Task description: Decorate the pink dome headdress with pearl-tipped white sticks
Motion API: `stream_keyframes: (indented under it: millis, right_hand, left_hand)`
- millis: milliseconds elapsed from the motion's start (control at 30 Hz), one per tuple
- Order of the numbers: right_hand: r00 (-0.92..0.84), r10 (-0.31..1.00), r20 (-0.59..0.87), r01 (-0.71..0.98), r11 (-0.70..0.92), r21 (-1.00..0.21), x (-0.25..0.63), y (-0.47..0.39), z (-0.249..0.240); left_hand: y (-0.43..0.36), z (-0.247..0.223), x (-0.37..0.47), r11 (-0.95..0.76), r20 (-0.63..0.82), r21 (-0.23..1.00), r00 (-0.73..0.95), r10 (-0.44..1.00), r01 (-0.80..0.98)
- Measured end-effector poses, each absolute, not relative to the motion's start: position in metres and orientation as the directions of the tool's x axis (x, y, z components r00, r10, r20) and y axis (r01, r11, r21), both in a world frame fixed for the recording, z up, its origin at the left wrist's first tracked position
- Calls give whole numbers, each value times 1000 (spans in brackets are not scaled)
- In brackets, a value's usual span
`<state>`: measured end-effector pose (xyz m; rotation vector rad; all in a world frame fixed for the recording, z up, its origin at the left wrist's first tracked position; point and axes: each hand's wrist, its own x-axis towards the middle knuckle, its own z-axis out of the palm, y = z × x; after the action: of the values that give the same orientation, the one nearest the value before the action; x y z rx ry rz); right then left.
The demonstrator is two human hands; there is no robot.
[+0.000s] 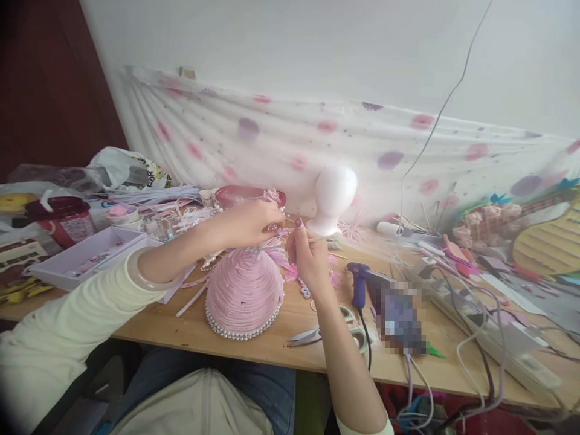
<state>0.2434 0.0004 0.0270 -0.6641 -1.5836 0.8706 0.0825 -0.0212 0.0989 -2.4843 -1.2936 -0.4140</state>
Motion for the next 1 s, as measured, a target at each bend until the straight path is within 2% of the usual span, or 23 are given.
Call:
stream_keyframes:
  millis: [167,367,433,600,1000]
  right_hand:
    - [-20,819,573,-52,571,-819,246,-4,19]
    - [-98,826,556,17,560,-829,247,-4,7]
    - [-74,835,546,-12,546,-837,247,-6,4]
    - [152,781,606,-166,625,-763,250,-21,-8]
    - [240,799,551,-239,599,-764,243,-40,-47]
  left_hand:
    - [-22,99,82,-544,387,-123,545,744,830]
    - [-25,99,83,-537,374,-120,539,755,835]
    - [-26,99,83,-532,377,-120,535,756,838]
    - [-26,99,81,-532,395,-121,533,748,838]
    - [-24,97,79,-541,408,-143,547,731,829]
